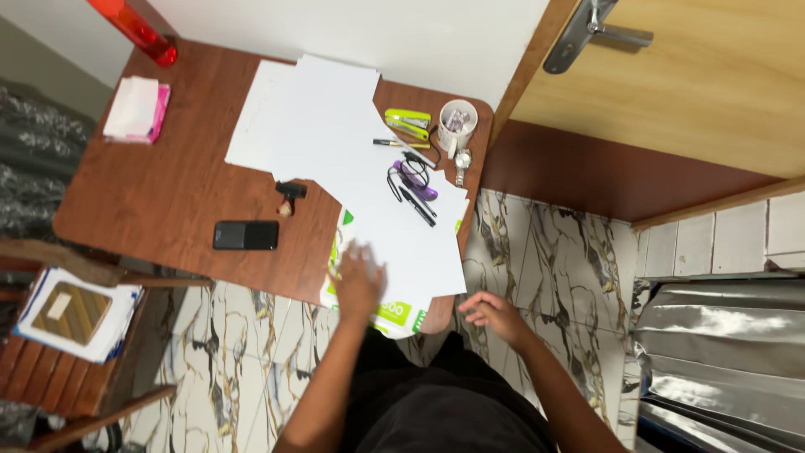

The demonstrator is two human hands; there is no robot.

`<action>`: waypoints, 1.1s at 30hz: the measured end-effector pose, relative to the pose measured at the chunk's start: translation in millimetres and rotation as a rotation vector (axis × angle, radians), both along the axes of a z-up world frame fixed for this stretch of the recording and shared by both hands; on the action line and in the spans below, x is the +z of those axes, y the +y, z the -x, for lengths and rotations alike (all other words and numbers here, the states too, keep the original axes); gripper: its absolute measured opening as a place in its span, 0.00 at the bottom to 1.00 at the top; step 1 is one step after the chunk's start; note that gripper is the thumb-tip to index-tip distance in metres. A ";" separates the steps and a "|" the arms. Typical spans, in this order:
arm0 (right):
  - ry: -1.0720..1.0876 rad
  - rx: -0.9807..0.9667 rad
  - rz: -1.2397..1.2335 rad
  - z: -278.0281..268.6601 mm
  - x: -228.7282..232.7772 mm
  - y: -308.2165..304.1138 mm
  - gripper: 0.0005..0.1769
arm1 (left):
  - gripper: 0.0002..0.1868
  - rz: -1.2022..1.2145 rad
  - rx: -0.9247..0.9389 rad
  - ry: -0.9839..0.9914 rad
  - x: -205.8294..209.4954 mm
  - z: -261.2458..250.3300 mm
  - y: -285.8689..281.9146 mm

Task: The person organizes papers on a desk by moving a stack of papers from a chair to the desk, flipping through a drawing, and handling a stamp and a small box.

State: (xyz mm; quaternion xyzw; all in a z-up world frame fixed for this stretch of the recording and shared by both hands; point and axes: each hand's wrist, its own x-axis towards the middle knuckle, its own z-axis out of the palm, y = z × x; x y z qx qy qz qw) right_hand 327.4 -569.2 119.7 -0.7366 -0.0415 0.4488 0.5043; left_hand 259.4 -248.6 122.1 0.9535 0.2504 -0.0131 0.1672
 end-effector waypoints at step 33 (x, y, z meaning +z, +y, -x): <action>0.185 -0.311 -0.256 -290.2 -51.7 140.5 0.32 | 0.10 0.223 0.306 -0.421 5.5 -66.2 -65.7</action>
